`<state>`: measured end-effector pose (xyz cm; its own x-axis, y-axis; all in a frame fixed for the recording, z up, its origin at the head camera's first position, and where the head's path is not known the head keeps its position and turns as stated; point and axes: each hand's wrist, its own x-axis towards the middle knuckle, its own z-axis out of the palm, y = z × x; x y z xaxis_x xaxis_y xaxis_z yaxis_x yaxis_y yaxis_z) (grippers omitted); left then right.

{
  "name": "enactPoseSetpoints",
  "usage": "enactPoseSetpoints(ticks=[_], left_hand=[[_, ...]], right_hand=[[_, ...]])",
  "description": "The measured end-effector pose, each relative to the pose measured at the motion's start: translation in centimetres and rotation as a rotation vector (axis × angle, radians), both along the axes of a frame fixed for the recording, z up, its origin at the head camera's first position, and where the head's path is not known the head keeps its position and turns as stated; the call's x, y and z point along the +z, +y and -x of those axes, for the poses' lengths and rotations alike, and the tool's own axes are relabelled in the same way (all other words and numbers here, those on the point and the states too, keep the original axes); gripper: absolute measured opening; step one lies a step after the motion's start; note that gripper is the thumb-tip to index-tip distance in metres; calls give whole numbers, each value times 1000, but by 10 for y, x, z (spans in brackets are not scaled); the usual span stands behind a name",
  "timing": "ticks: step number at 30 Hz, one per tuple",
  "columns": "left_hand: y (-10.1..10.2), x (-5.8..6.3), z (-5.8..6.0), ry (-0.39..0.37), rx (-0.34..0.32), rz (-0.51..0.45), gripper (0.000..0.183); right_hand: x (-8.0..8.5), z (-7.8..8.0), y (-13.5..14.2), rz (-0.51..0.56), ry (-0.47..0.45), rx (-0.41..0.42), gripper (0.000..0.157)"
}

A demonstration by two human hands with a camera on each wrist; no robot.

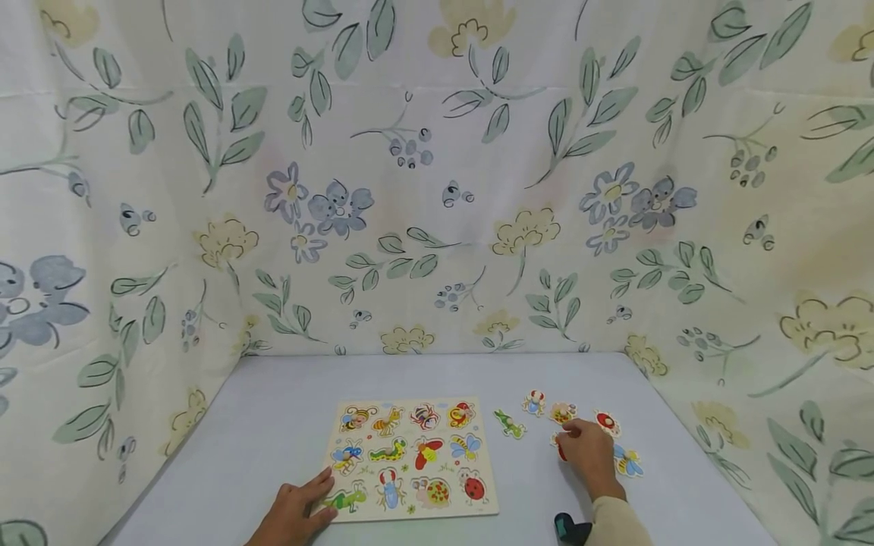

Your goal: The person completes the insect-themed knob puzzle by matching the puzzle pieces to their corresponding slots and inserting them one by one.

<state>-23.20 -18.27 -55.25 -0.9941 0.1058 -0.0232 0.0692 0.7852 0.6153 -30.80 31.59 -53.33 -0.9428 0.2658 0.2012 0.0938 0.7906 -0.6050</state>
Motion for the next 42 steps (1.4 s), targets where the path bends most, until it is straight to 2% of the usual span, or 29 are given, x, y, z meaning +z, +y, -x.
enactPoseSetpoints(ticks=[4,9,13,17,21,25,32,37,42], left_hand=[[0,1,-1,8,-9,0,60],[0,1,-1,7,-3,1,60],[-1,0,-1,23,-17,12,60],[-1,-2,0,20,-6,8,59],[0,-1,-1,18,-2,1,59],[-1,0,-1,23,-11,1,59],[-2,0,0,11,-5,8,58],[-1,-1,0,10,-20,-5,59],[-1,1,-1,8,-13,-5,58]], right_hand=[[0,0,0,-3,-14,26,18],[0,-2,-2,16,-25,21,12],[1,-3,-3,25,27,14,13],[5,-4,-6,14,118,27,15],[14,-5,-12,-14,221,34,16],[27,-5,-22,-32,286,40,16],[48,-6,-44,-7,356,74,15],[57,-5,-56,6,427,88,13],[66,-4,-71,8,454,101,12]])
